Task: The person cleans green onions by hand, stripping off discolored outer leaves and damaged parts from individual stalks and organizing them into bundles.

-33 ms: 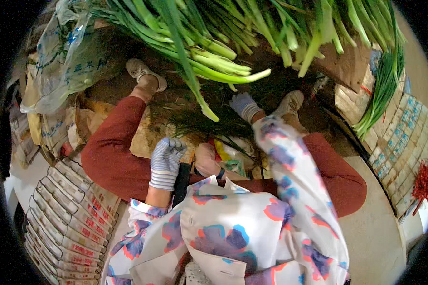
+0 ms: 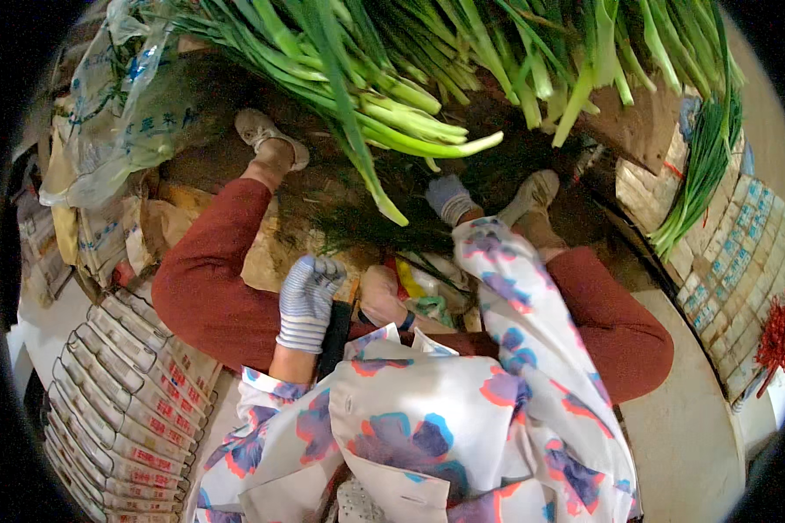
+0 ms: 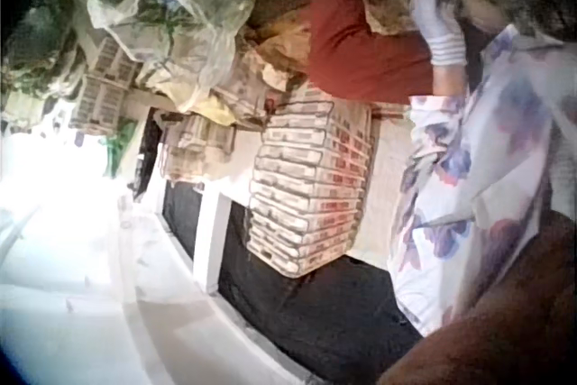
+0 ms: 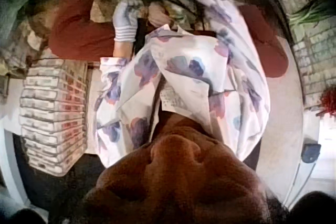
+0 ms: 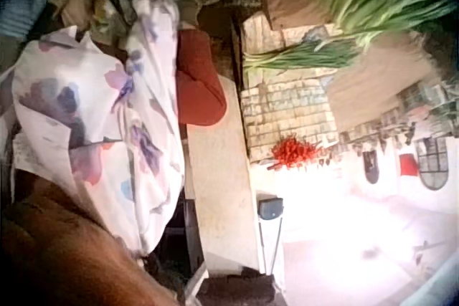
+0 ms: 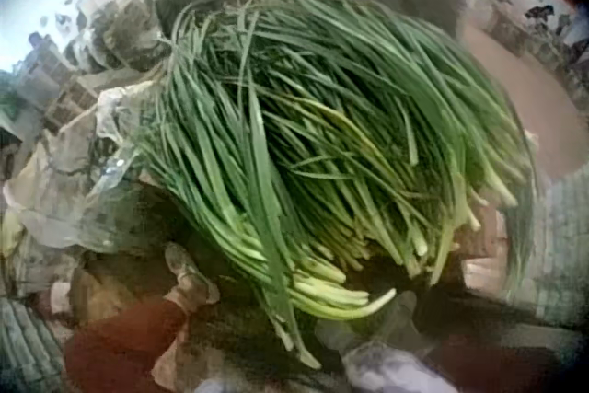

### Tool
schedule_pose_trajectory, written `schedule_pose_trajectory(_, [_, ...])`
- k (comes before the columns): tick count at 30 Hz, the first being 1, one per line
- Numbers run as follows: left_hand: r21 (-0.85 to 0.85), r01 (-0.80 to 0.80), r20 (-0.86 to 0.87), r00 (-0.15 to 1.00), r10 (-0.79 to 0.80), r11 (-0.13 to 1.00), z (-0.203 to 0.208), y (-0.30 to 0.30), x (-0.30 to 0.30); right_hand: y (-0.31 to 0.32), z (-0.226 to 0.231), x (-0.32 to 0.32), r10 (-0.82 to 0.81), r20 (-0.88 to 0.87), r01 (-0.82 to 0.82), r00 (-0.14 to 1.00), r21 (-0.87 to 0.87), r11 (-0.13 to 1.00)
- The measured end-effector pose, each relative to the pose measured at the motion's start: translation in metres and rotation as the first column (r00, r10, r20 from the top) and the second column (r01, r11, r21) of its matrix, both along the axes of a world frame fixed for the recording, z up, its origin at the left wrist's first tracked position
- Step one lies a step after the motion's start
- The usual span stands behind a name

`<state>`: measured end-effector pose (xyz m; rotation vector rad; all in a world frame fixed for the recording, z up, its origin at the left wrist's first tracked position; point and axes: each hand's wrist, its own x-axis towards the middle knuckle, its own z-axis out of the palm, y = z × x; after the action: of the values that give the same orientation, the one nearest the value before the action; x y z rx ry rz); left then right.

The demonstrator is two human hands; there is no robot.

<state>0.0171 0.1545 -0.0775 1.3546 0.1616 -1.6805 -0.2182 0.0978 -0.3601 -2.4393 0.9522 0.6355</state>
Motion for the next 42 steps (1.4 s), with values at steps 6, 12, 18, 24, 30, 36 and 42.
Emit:
schedule_pose_trajectory(6, [0.168,0.077,-0.137,0.989,-0.054,0.983,-0.022,0.041,0.02,-0.017,0.144,0.049,0.313,0.391,-0.313,0.866,-0.064,0.947])
schedule_pose_trajectory(12, [-0.378,0.163,-0.267,0.923,-0.276,0.911,0.076,0.026,0.008,-0.017,0.394,0.068,0.54,0.733,-0.113,0.414,-0.547,0.829])
schedule_pose_trajectory(18, [-0.526,-0.122,-0.175,0.984,0.033,0.842,0.147,0.017,0.033,0.01,0.426,0.088,0.507,0.803,-0.018,0.313,-0.529,0.849])
schedule_pose_trajectory(24, [-0.597,-0.049,0.081,0.989,0.121,0.801,0.134,-0.012,0.059,-0.006,0.433,0.111,-0.661,0.729,0.252,0.178,0.616,0.746])
schedule_pose_trajectory(30, [-0.647,0.043,0.127,0.991,0.052,0.761,0.099,-0.061,0.062,-0.036,0.396,0.156,-0.811,0.573,0.285,0.118,0.763,0.58])
schedule_pose_trajectory(36, [-0.544,-0.133,-0.351,0.933,-0.081,0.829,0.065,-0.09,0.065,-0.006,0.391,0.137,-0.772,0.61,0.339,-0.179,0.774,0.534])
schedule_pose_trajectory(42, [-0.442,-0.194,-0.383,0.924,0.011,0.876,0.046,-0.084,0.071,0.051,0.382,0.075,-0.764,0.645,0.402,0.015,0.696,0.595])
